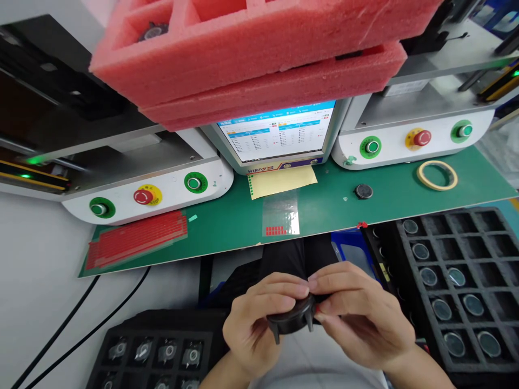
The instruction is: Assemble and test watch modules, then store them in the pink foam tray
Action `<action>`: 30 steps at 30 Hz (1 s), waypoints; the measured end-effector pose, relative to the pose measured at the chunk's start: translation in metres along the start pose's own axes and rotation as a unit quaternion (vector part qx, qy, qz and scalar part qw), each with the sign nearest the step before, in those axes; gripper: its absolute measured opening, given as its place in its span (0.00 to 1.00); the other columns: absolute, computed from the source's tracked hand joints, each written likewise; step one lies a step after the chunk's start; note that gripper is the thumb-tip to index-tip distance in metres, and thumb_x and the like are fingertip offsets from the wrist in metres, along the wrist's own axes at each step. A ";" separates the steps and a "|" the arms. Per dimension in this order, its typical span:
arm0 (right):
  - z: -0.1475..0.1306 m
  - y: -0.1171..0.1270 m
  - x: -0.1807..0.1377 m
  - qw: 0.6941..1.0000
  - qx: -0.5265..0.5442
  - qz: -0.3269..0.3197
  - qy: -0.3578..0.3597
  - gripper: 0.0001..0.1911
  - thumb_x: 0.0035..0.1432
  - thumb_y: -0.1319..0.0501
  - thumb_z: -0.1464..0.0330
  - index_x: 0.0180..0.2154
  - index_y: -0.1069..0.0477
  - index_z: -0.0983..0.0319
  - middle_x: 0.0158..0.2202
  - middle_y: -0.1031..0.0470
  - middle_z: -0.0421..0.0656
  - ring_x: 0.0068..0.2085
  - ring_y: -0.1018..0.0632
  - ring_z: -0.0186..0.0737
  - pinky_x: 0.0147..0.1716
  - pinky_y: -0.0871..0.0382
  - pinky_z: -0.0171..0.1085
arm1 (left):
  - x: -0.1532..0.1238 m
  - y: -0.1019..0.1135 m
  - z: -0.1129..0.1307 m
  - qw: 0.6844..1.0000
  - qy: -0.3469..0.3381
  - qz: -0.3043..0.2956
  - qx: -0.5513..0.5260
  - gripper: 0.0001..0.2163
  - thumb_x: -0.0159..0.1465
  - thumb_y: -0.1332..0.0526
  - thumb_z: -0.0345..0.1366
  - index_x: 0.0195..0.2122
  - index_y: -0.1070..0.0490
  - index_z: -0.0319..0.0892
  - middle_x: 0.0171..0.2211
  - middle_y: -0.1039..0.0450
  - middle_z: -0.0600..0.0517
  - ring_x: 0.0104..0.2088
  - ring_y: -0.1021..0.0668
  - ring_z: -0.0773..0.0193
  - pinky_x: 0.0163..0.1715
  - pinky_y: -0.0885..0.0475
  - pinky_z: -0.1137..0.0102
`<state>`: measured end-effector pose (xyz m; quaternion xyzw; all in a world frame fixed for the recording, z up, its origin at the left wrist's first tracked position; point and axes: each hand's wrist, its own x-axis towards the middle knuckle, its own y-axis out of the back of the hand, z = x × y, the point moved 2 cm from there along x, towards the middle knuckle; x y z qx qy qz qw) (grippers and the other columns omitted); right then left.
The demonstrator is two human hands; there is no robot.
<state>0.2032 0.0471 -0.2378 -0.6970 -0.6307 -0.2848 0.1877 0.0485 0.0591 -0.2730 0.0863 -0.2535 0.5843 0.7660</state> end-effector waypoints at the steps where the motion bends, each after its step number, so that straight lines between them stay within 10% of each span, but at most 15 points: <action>1: 0.000 0.000 -0.001 1.000 0.014 0.019 0.000 0.16 0.57 0.38 0.80 0.47 0.29 0.64 0.35 0.20 0.48 0.36 0.18 0.41 0.32 0.19 0.39 | 0.000 0.000 -0.001 1.000 -0.003 0.000 -0.002 0.12 0.66 0.39 0.32 0.51 0.27 0.45 0.41 0.19 0.47 0.39 0.18 0.57 0.38 0.20 0.63; 10: -0.009 0.006 0.001 0.995 -0.094 -0.030 0.011 0.09 0.55 0.38 0.82 0.37 0.26 0.67 0.33 0.19 0.49 0.36 0.18 0.40 0.35 0.18 0.37 | -0.004 0.000 -0.001 1.000 -0.003 0.003 0.025 0.13 0.66 0.39 0.30 0.52 0.28 0.44 0.44 0.20 0.48 0.42 0.18 0.58 0.40 0.19 0.64; 23: -0.012 -0.003 -0.008 0.989 -0.137 -0.045 0.028 0.07 0.55 0.41 0.82 0.35 0.29 0.67 0.39 0.20 0.53 0.43 0.19 0.38 0.45 0.23 0.33 | -0.008 -0.001 0.002 0.942 0.035 0.214 0.255 0.08 0.65 0.38 0.30 0.45 0.25 0.41 0.39 0.19 0.50 0.38 0.17 0.62 0.40 0.19 0.68; 26: -0.012 -0.011 -0.017 0.994 -0.016 -0.083 -0.071 0.08 0.57 0.40 0.81 0.38 0.30 0.65 0.36 0.20 0.47 0.38 0.18 0.35 0.39 0.23 0.31 | 0.012 0.005 -0.002 0.916 0.054 0.292 0.268 0.08 0.65 0.38 0.30 0.44 0.25 0.42 0.38 0.19 0.52 0.37 0.17 0.64 0.41 0.20 0.70; 30: -0.004 -0.031 -0.037 0.948 0.138 -0.121 -0.260 0.06 0.58 0.35 0.73 0.38 0.30 0.60 0.31 0.22 0.39 0.31 0.21 0.32 0.32 0.25 0.30 | 0.033 0.005 -0.005 0.917 0.026 0.232 0.323 0.08 0.64 0.37 0.29 0.44 0.23 0.42 0.37 0.19 0.53 0.37 0.17 0.66 0.41 0.21 0.74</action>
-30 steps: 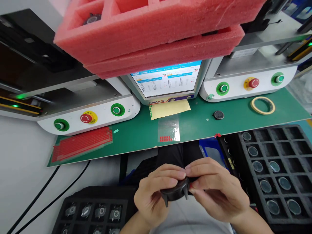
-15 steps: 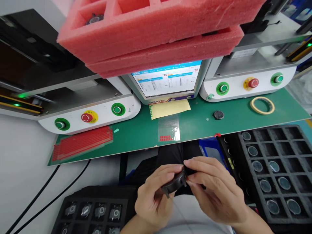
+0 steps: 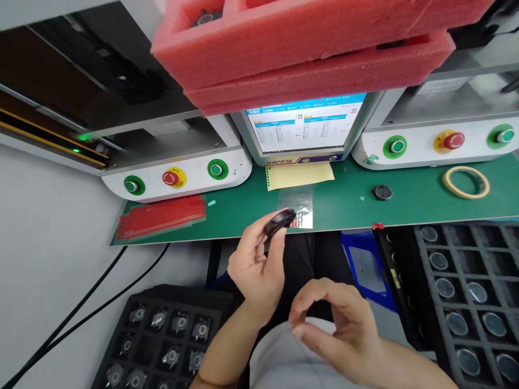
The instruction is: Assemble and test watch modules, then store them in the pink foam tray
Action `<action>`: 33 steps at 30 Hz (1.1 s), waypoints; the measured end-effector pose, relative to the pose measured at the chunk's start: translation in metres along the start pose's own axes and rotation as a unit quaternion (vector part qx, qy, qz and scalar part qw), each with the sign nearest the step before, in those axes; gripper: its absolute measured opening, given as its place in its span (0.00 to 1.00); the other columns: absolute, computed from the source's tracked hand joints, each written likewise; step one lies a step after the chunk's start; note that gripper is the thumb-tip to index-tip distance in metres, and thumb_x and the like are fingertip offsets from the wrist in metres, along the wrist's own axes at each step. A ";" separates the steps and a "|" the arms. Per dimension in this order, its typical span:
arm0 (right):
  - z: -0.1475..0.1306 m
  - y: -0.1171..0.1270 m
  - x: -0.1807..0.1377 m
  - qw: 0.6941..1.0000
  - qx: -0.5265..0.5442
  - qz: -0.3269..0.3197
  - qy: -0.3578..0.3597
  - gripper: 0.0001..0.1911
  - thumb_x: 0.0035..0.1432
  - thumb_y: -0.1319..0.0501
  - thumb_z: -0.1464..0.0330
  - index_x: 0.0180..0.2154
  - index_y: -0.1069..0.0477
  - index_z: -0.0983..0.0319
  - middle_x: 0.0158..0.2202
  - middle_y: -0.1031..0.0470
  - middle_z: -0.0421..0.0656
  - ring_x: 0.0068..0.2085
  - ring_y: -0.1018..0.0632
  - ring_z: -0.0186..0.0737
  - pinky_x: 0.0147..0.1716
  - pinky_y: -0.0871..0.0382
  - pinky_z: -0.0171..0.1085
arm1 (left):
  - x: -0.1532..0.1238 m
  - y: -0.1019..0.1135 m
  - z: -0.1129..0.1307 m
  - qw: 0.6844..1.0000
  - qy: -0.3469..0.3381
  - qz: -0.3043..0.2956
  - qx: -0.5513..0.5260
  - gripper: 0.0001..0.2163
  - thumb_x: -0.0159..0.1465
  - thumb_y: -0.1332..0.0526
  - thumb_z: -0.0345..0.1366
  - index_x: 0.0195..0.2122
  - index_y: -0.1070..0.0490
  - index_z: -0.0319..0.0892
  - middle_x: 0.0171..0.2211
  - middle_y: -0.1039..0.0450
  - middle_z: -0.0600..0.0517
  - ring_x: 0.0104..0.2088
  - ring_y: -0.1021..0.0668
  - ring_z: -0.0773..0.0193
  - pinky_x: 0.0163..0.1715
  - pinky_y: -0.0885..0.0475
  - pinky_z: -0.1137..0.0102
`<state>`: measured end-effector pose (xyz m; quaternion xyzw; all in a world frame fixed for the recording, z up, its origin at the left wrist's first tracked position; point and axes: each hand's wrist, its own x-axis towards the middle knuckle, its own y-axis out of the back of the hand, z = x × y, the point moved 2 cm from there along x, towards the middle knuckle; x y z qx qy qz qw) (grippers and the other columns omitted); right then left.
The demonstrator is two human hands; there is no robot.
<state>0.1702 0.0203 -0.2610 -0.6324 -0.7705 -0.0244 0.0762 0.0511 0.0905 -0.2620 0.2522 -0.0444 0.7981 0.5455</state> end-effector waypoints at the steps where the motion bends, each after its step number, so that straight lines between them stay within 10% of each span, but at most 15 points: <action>1: 0.004 -0.004 0.000 0.999 0.018 -0.005 -0.033 0.05 0.57 0.34 0.72 0.36 0.29 0.60 0.30 0.22 0.39 0.30 0.21 0.31 0.31 0.25 0.30 | 0.001 -0.001 0.002 1.000 -0.011 -0.011 0.007 0.09 0.64 0.37 0.29 0.44 0.23 0.43 0.38 0.19 0.53 0.38 0.17 0.67 0.41 0.21 0.75; 8: 0.017 -0.010 0.013 0.968 0.185 0.020 -0.165 0.07 0.52 0.30 0.71 0.28 0.27 0.63 0.24 0.21 0.39 0.27 0.21 0.29 0.30 0.27 0.27 | -0.001 -0.004 0.013 0.994 -0.089 -0.025 0.065 0.15 0.63 0.37 0.25 0.48 0.25 0.47 0.42 0.19 0.55 0.40 0.18 0.68 0.43 0.23 0.76; 15: 0.043 -0.002 0.023 0.893 0.361 -0.012 -0.270 0.29 0.37 0.23 0.63 0.33 0.42 0.58 0.24 0.23 0.34 0.20 0.22 0.34 0.17 0.29 0.29 | -0.004 -0.011 0.014 0.990 -0.107 -0.044 0.082 0.15 0.63 0.38 0.25 0.50 0.25 0.47 0.43 0.19 0.54 0.40 0.18 0.68 0.43 0.25 0.77; 19: 0.060 0.066 0.036 0.975 0.003 0.086 -0.204 0.25 0.48 0.34 0.48 0.34 0.38 0.60 0.23 0.27 0.36 0.19 0.26 0.34 0.20 0.28 0.35 | 0.003 -0.023 -0.018 0.980 0.006 -0.178 0.091 0.09 0.63 0.37 0.35 0.44 0.23 0.45 0.40 0.19 0.52 0.38 0.17 0.63 0.43 0.24 0.72; 22: 0.069 0.139 0.047 0.895 -0.299 0.288 -0.161 0.17 0.56 0.41 0.53 0.35 0.37 0.60 0.34 0.25 0.47 0.37 0.22 0.44 0.39 0.26 0.46 | 0.009 -0.040 -0.065 0.940 0.169 -0.287 0.067 0.13 0.60 0.39 0.44 0.39 0.23 0.40 0.39 0.20 0.48 0.34 0.17 0.59 0.37 0.22 0.69; 27: 0.093 0.203 0.067 0.823 -0.410 0.354 -0.169 0.20 0.46 0.36 0.62 0.41 0.36 0.61 0.48 0.29 0.55 0.55 0.33 0.59 0.54 0.39 0.56 | 0.017 -0.059 -0.115 0.924 0.201 -0.297 0.133 0.13 0.56 0.37 0.42 0.38 0.25 0.39 0.28 0.22 0.50 0.27 0.20 0.58 0.32 0.25 0.65; 33: 0.104 0.212 0.076 0.838 -0.383 0.351 -0.164 0.20 0.46 0.37 0.63 0.41 0.37 0.63 0.44 0.27 0.57 0.54 0.31 0.59 0.55 0.42 0.58 | 0.020 -0.061 -0.121 0.926 0.186 -0.265 0.193 0.10 0.57 0.38 0.40 0.37 0.26 0.40 0.34 0.25 0.46 0.38 0.23 0.51 0.44 0.29 0.57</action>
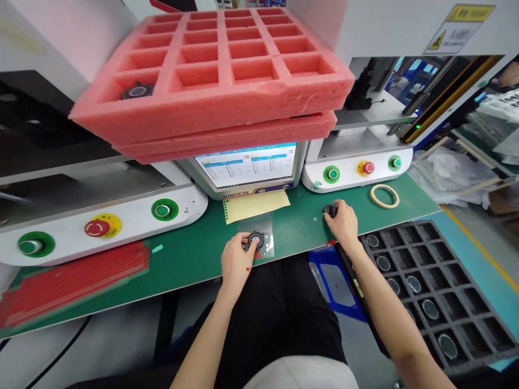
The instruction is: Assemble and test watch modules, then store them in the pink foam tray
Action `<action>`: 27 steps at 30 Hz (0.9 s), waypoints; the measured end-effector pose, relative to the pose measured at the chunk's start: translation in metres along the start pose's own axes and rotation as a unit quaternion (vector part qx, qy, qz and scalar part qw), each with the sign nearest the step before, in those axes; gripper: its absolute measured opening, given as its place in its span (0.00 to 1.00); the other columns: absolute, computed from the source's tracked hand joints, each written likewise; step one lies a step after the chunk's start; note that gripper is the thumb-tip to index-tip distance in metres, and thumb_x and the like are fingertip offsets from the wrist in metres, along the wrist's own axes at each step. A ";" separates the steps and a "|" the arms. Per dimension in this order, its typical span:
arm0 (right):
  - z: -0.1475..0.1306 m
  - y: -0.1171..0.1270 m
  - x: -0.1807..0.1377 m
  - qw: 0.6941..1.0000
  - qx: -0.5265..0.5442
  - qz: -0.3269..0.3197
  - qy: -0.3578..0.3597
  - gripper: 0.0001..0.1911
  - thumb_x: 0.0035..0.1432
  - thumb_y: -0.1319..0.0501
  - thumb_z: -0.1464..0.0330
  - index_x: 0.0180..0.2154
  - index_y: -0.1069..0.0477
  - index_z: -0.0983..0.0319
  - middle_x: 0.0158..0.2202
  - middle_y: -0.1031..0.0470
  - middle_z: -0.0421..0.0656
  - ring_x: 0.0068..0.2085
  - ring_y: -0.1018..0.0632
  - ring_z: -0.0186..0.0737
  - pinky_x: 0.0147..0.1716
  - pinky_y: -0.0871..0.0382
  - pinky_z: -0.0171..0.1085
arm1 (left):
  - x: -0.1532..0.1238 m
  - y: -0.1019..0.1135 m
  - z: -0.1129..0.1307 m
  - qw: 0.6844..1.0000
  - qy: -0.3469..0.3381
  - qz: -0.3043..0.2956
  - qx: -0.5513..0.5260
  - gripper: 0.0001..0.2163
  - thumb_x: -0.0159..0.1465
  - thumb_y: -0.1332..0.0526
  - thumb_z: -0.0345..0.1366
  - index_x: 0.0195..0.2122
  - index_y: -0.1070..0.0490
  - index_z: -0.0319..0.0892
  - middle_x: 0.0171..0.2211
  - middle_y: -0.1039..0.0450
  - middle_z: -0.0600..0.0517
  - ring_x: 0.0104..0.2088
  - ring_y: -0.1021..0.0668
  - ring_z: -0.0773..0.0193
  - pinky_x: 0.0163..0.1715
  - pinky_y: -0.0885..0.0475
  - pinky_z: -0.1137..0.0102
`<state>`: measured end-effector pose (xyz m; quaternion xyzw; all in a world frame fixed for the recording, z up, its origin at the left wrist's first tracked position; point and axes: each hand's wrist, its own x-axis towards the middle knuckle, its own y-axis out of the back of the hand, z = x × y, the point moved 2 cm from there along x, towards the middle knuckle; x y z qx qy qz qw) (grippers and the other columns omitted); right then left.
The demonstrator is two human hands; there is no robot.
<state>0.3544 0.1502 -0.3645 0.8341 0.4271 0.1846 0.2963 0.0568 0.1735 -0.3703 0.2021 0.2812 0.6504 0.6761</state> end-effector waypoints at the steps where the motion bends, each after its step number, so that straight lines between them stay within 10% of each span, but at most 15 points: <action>1: -0.003 0.001 -0.003 1.000 0.024 -0.011 0.006 0.21 0.46 0.37 0.62 0.42 0.37 0.63 0.43 0.27 0.57 0.52 0.29 0.58 0.55 0.40 0.58 | -0.002 0.002 0.002 1.000 -0.003 0.008 -0.003 0.11 0.57 0.38 0.40 0.37 0.26 0.40 0.37 0.25 0.44 0.42 0.24 0.49 0.47 0.30 0.55; 7: -0.049 0.004 -0.070 0.941 0.267 -0.187 0.088 0.32 0.50 0.39 0.44 0.48 0.39 0.59 0.44 0.21 0.51 0.45 0.20 0.45 0.46 0.26 0.45 | -0.037 0.012 0.041 0.977 -0.026 -0.146 -0.152 0.21 0.63 0.45 0.53 0.39 0.24 0.39 0.37 0.21 0.42 0.38 0.19 0.54 0.41 0.24 0.60; 10: -0.075 0.005 -0.105 0.840 0.444 -0.286 0.125 0.30 0.52 0.32 0.52 0.51 0.39 0.56 0.48 0.22 0.49 0.50 0.21 0.42 0.49 0.27 0.43 | -0.065 0.013 0.070 0.867 -0.007 -0.306 -0.394 0.26 0.61 0.42 0.58 0.42 0.24 0.37 0.36 0.20 0.40 0.37 0.18 0.56 0.39 0.22 0.64; 13: -0.091 0.011 -0.125 0.807 0.466 -0.321 0.171 0.27 0.54 0.30 0.64 0.53 0.37 0.55 0.52 0.24 0.48 0.56 0.25 0.41 0.56 0.31 0.44 | -0.086 0.018 0.085 0.785 0.039 -0.306 -0.537 0.20 0.57 0.33 0.51 0.40 0.23 0.38 0.35 0.20 0.42 0.33 0.18 0.60 0.31 0.22 0.71; 20: -0.110 0.037 -0.140 0.850 0.402 -0.240 0.241 0.15 0.58 0.37 0.77 0.47 0.28 0.58 0.44 0.20 0.46 0.46 0.19 0.40 0.46 0.23 0.40 | -0.107 0.049 0.084 0.921 -0.157 -0.042 -0.353 0.04 0.59 0.33 0.29 0.36 0.22 0.43 0.29 0.24 0.52 0.29 0.22 0.68 0.29 0.24 0.78; 27: -0.121 0.050 -0.145 0.869 0.348 -0.191 0.294 0.14 0.55 0.36 0.81 0.42 0.26 0.61 0.41 0.18 0.45 0.41 0.17 0.40 0.41 0.20 0.37 | -0.113 0.062 0.082 0.907 -0.334 -0.030 -0.252 0.17 0.59 0.36 0.20 0.47 0.25 0.43 0.38 0.22 0.49 0.38 0.19 0.62 0.33 0.20 0.72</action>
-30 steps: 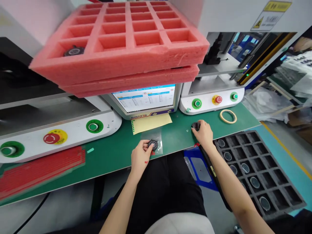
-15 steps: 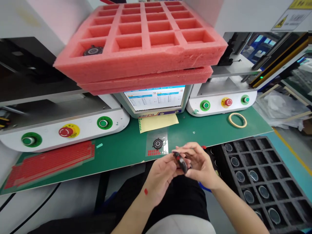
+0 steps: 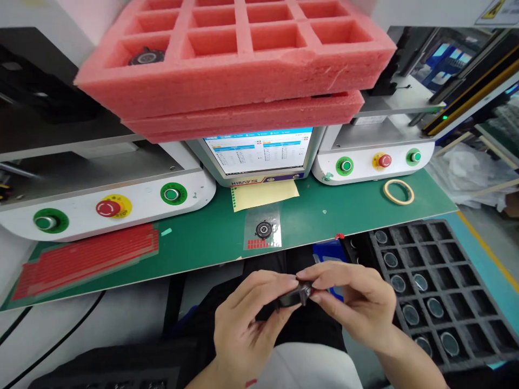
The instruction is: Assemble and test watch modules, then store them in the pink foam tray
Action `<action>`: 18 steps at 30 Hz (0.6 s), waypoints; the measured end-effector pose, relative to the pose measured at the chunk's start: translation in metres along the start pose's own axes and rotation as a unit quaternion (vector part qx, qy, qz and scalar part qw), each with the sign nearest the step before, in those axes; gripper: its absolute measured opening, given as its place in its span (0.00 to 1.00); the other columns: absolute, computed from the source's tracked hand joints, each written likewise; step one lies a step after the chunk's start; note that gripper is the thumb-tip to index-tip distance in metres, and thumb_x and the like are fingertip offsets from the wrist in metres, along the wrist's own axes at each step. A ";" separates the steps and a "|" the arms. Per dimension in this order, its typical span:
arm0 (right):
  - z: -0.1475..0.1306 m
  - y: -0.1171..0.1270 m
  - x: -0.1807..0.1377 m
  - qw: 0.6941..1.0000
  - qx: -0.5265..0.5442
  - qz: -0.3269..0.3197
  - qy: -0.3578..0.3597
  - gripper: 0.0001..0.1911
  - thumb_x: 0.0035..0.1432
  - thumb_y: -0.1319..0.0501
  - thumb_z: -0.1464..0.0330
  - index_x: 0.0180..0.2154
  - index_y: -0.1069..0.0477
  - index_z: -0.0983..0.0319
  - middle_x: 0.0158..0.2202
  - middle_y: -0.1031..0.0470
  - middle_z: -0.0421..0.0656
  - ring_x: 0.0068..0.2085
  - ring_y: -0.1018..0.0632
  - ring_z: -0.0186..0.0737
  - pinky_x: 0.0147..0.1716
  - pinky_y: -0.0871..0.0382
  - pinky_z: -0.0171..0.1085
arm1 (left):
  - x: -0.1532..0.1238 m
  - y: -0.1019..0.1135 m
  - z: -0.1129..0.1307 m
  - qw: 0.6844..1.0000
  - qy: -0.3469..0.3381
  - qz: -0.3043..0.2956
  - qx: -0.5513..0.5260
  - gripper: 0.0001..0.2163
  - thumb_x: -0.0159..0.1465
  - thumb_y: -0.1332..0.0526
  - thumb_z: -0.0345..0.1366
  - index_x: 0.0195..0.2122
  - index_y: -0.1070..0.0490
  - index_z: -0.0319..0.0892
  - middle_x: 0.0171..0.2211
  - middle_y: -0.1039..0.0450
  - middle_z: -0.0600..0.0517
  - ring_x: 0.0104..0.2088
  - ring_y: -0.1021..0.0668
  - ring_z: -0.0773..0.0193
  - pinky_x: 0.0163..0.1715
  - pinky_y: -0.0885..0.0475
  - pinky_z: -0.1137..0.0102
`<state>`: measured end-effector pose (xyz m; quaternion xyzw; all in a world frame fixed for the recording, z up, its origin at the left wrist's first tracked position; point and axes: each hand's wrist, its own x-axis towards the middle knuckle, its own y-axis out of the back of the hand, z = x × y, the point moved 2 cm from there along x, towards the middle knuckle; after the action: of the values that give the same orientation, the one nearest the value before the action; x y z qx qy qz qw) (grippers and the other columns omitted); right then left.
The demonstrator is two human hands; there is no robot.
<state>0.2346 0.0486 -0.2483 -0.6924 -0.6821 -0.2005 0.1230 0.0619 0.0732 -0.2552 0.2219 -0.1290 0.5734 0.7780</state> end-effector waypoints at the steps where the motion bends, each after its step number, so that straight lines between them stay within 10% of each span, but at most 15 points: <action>1: -0.002 0.001 0.000 1.000 -0.010 -0.006 0.006 0.14 0.55 0.36 0.81 0.42 0.26 0.61 0.41 0.18 0.45 0.41 0.17 0.39 0.41 0.20 0.36 | 0.000 0.002 0.002 1.000 -0.013 -0.008 0.011 0.17 0.58 0.36 0.19 0.47 0.25 0.42 0.39 0.22 0.49 0.39 0.19 0.61 0.34 0.20 0.72; 13: -0.003 0.012 0.008 0.991 0.000 -0.136 0.012 0.06 0.58 0.36 0.78 0.37 0.28 0.63 0.38 0.20 0.46 0.41 0.19 0.37 0.39 0.22 0.36 | 0.002 0.012 0.009 0.990 -0.073 -0.081 0.087 0.13 0.63 0.40 0.22 0.48 0.26 0.40 0.40 0.22 0.48 0.42 0.20 0.64 0.41 0.21 0.73; 18: 0.001 0.006 0.003 0.997 0.018 -0.069 0.033 0.11 0.57 0.36 0.80 0.42 0.28 0.64 0.38 0.20 0.48 0.42 0.18 0.40 0.40 0.20 0.39 | 0.002 0.011 0.008 0.992 -0.072 -0.060 0.083 0.16 0.61 0.38 0.20 0.48 0.26 0.39 0.41 0.23 0.48 0.42 0.20 0.63 0.40 0.21 0.71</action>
<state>0.2404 0.0516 -0.2468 -0.6342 -0.7273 -0.2193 0.1439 0.0524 0.0733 -0.2448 0.3341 -0.1233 0.5171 0.7783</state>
